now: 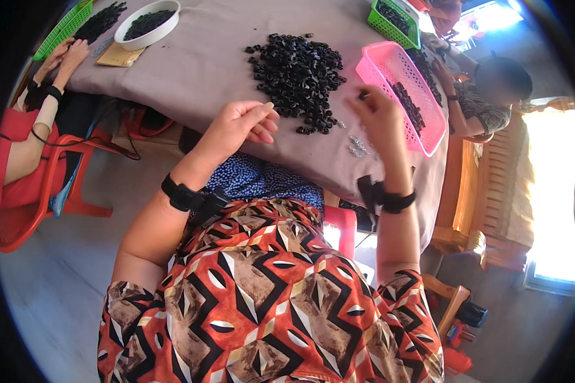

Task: Assembling small plastic components by manually inserting metal pins into them.

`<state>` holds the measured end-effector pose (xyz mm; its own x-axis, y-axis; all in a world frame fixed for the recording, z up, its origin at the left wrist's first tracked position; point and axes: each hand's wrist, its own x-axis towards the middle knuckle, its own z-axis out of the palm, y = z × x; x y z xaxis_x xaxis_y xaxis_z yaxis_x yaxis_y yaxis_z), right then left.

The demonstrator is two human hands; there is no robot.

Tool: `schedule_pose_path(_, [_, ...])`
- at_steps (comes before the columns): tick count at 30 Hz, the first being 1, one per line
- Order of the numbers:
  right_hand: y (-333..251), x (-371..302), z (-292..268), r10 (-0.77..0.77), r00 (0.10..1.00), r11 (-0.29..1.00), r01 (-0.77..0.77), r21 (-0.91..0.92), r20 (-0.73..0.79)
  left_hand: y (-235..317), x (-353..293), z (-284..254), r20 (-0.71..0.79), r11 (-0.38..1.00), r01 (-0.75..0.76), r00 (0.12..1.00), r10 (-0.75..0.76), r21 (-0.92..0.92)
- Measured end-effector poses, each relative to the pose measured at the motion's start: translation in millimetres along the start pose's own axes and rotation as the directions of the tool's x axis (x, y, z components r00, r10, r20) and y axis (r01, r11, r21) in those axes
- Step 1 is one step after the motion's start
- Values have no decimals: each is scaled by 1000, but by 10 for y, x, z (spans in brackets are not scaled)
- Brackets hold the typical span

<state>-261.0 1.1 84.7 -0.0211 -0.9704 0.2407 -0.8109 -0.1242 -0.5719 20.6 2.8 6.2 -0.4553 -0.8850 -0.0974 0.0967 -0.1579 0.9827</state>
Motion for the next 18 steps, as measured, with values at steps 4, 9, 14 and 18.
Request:
schedule_pose_path(4, [309,229,-553,37,960,978,-91,-188,-277,-64,26,45,12,997,-25,1000,25,69])
schedule_pose_path(9, [311,-108,-289,-9,999,980,-1,-201,-50,-73,24,77,3,991,-98,995,98,90])
schedule_pose_path(14, [335,-271,146,-151,985,962,165,-216,81,-27,19,121,7,963,-123,992,125,240])
schedule_pose_path(18, [430,-239,246,-124,986,932,154,-329,112,0,12,120,-8,955,-137,990,144,264])
